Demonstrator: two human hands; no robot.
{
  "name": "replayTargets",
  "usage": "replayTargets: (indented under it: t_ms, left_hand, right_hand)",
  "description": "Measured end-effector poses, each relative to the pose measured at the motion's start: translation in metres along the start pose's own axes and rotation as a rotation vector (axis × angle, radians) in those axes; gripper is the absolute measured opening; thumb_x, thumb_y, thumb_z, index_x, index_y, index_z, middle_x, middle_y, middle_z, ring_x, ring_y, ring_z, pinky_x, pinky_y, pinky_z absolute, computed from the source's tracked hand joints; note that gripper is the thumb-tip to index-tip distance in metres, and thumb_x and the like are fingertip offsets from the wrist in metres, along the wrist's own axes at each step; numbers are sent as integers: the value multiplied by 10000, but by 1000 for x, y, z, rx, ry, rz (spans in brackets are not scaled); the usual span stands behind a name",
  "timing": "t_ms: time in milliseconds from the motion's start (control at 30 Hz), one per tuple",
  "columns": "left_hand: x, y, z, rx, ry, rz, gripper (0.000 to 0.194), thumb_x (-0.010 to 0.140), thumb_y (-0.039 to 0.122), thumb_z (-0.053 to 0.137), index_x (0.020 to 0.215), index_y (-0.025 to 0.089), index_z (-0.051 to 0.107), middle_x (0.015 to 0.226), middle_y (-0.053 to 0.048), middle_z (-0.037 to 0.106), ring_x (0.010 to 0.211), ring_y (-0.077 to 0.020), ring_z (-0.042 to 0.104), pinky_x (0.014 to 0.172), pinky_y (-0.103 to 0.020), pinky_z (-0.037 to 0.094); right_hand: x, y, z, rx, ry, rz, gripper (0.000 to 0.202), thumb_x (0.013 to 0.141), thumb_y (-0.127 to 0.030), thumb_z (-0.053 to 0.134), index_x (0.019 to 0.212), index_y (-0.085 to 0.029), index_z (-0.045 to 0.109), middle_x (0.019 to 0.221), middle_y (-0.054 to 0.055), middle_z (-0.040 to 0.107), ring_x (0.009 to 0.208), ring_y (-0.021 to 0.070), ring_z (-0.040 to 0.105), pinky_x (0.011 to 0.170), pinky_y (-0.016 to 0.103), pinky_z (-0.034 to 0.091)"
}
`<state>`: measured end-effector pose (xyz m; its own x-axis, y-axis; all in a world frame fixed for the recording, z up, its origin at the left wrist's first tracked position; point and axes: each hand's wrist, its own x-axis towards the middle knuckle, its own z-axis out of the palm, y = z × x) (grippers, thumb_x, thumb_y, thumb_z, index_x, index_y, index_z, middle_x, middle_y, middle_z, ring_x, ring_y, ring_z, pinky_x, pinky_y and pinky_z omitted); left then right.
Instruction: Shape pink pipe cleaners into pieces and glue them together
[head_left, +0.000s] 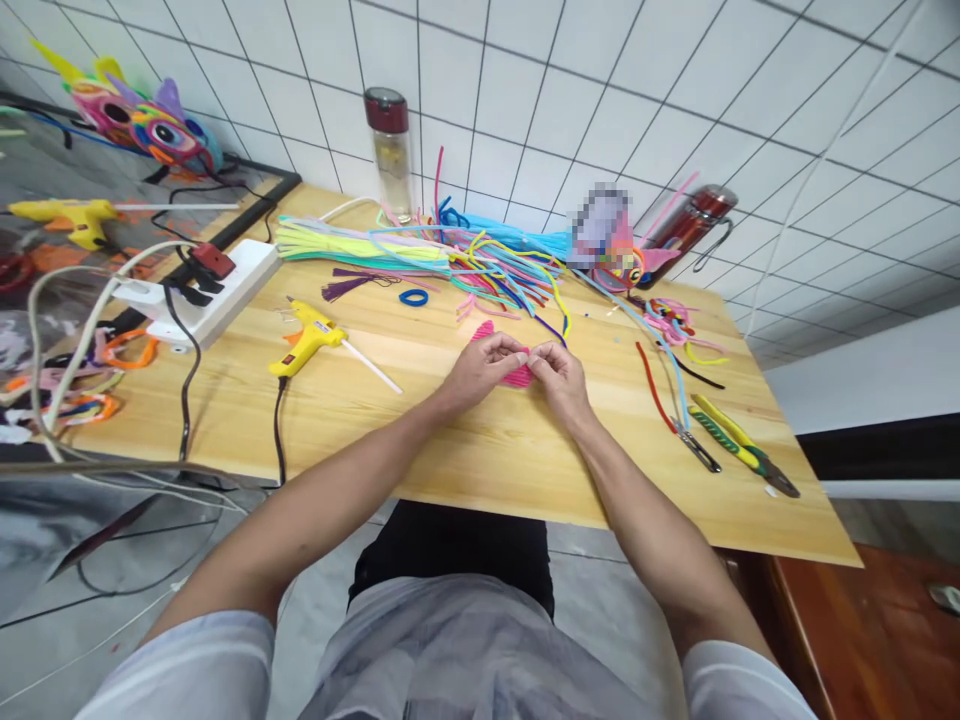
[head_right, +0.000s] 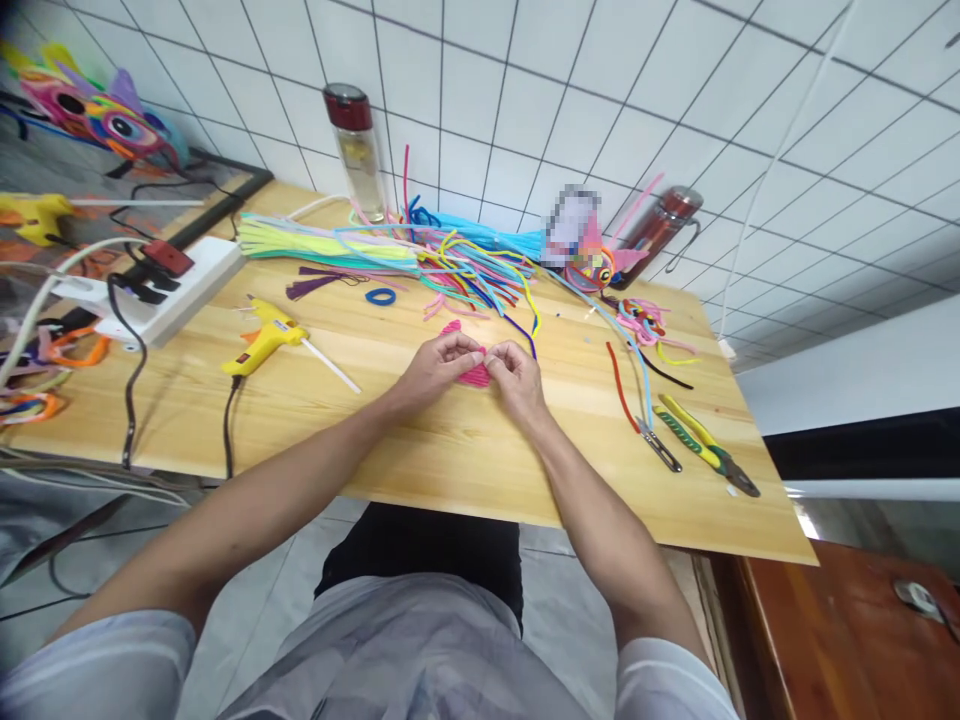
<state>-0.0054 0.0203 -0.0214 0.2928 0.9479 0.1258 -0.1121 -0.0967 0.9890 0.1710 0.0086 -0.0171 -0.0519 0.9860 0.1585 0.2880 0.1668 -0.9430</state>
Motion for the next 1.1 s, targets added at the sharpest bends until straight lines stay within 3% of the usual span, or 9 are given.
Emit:
replayTargets:
  t_ms: [233,433,633,833,1100]
  left_hand:
    - [2,6,-1,71,65,27,379,769,538,790,819,187,655,791,0,675,753,-157,608,767,-315,518]
    - [7,22,3,165,55,-17,468,725,632,799,799,206,621,741,11,634,702,-144,561,724,-297,481]
    - [14,33,9,133,45,-21,524,664,658,861,743,188,643,676,14,611,638,-125,509,649,-269,434]
    - [19,24,17,6,77,-63,524,633,624,916,748,174,673,652,25,610,589,-102,492,593,-244,394]
    - [8,2,21,-108,178,-49,517,613,569,960,864,165,756,832,-21,759,740,-152,660,755,-281,527]
  right_hand:
    - [3,-1,5,76,-19,-14,295,818,-527,658,819,-235,620,682,-44,573,641,145,482,642,295,390]
    - [6,-2,3,141,2,-66,269,830,-499,641,812,-231,625,711,-37,596,684,149,538,681,292,431]
    - [8,-6,-2,182,17,-83,258,838,-480,612,782,-230,588,688,-41,554,664,147,497,671,294,408]
    - [9,-4,-3,166,88,-78,259,845,-483,600,777,-233,588,687,-38,533,670,156,479,667,297,393]
    - [6,-5,-1,165,75,-31,253,852,-472,612,811,-223,625,707,-33,601,692,159,543,689,297,428]
